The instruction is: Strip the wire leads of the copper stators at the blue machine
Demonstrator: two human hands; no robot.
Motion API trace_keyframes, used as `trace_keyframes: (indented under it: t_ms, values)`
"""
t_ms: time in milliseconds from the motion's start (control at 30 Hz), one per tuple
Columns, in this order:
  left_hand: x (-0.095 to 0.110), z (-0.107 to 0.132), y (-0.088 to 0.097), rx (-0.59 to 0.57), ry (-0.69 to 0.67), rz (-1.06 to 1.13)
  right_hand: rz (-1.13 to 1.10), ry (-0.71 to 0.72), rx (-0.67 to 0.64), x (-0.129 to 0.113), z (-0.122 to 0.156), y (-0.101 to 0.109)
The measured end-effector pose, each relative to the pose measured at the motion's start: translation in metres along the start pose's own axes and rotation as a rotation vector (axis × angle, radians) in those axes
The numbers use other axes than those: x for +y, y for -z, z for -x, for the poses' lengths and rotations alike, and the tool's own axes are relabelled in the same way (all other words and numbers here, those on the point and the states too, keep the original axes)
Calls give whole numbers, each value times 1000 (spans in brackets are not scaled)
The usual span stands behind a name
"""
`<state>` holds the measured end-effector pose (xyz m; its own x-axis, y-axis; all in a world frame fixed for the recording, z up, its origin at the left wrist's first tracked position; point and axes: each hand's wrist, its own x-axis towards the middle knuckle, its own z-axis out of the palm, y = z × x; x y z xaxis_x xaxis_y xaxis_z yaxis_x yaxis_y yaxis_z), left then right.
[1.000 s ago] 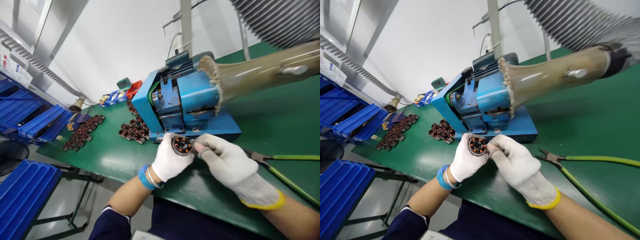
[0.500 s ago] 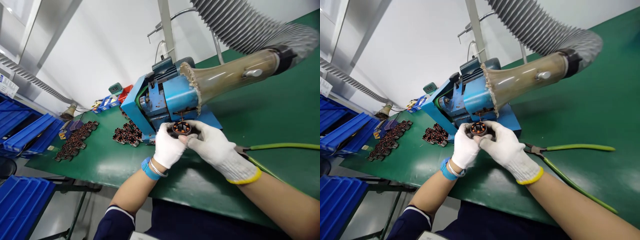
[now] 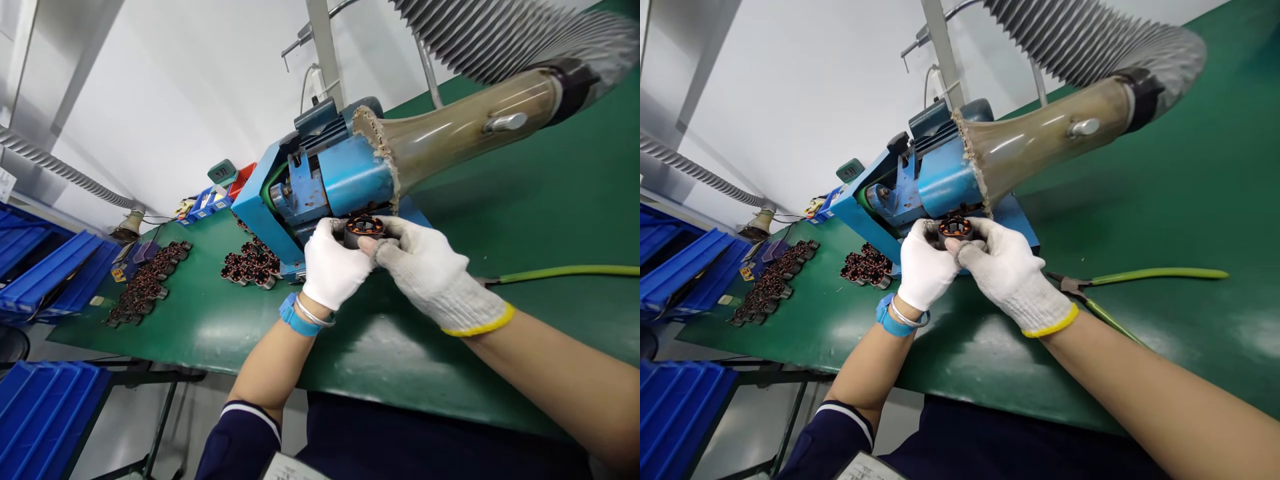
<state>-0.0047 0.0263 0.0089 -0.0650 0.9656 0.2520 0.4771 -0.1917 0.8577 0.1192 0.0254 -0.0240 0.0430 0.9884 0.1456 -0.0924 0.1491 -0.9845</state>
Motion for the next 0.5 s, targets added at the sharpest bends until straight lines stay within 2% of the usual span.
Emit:
trace_keyframes:
  t_ms: [133,267,400,500]
  values:
    - [3,-1,0,-8,2,-18,-27,9,29,-3,1,-1]
    - [-1,14,1,-16,14,30,76,17,10,2,13,5]
    - [-19,35,0,-6,1,159,216,210,-79,11,30,13]
    - [-33,41,-3,93,-66,165,411,338,-90,13,35,15]
